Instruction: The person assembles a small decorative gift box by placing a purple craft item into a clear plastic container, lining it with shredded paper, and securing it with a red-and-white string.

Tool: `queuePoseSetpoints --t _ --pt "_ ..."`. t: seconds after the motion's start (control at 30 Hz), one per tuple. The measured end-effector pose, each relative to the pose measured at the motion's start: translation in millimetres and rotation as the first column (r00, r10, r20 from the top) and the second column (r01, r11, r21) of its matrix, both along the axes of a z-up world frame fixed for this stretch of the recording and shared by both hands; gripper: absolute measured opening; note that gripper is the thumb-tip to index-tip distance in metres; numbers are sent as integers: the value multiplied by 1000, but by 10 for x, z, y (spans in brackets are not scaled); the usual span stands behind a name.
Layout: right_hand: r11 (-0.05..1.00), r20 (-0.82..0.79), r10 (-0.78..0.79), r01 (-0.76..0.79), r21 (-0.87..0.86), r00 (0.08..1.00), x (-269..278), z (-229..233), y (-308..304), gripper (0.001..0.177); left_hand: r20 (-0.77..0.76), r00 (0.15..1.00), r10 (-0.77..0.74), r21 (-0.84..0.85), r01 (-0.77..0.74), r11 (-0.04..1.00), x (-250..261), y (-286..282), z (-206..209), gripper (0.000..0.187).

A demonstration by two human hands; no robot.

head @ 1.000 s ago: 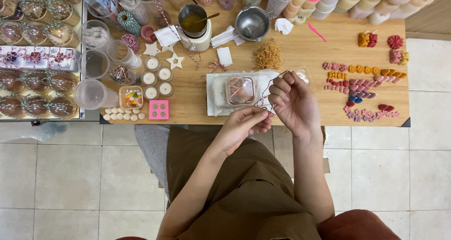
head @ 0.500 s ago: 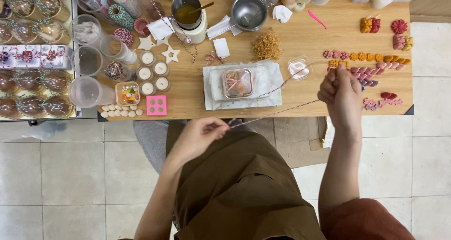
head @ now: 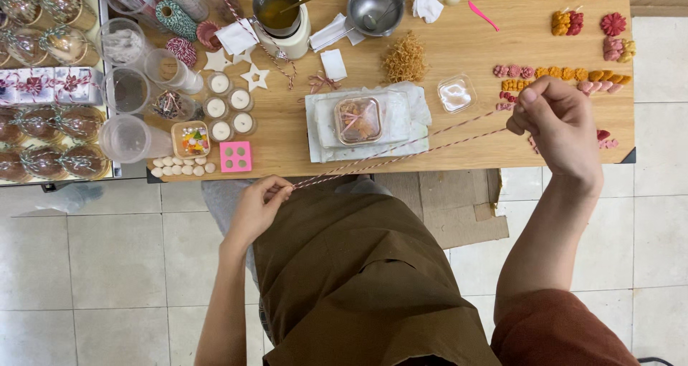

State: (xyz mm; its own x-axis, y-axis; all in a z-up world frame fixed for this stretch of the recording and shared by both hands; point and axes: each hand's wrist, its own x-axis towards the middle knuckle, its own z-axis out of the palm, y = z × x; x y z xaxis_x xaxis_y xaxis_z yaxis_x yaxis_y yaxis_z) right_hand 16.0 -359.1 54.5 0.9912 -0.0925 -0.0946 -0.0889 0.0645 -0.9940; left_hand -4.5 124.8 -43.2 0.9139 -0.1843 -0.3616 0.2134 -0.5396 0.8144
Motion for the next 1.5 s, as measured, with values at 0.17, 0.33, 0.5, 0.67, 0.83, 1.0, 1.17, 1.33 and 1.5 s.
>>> queuePoseSetpoints --t 0.17,0.33,0.5,0.67,0.83,1.0,1.17,1.33,1.5 --pt "899 27 242 -214 -383 970 96 89 563 15 -35 977 -208 240 210 948 20 -243 -20 24" --pt "731 -117 583 -582 -356 804 -57 107 1250 23 135 971 -197 -74 209 975 -55 -777 384 39" --pt "781 -90 533 -530 -330 842 41 -12 1440 23 -62 964 -260 -670 153 726 149 -1182 384 37" --pt "821 -160 390 -421 -386 907 206 -262 1275 21 7 997 -71 -498 65 865 541 -1161 81 20" --pt "752 -206 229 -307 -583 951 428 -574 1210 20 223 966 131 -248 -74 966 817 -1088 -136 18" --pt "735 -162 184 -246 -632 969 532 -818 1222 23 230 971 69 -28 -65 998 913 -1061 -254 22" --pt "728 -170 204 -266 -632 964 525 -901 1239 23 542 840 -1 203 -130 971 901 -1065 -275 39" --pt "743 -173 233 -290 -603 957 559 -901 1236 30 408 884 -229 170 172 970 1296 -1148 -277 65" --pt "766 -185 231 -296 -571 955 552 -847 1252 37 100 879 -466 -22 470 882 1758 -1321 -514 74"
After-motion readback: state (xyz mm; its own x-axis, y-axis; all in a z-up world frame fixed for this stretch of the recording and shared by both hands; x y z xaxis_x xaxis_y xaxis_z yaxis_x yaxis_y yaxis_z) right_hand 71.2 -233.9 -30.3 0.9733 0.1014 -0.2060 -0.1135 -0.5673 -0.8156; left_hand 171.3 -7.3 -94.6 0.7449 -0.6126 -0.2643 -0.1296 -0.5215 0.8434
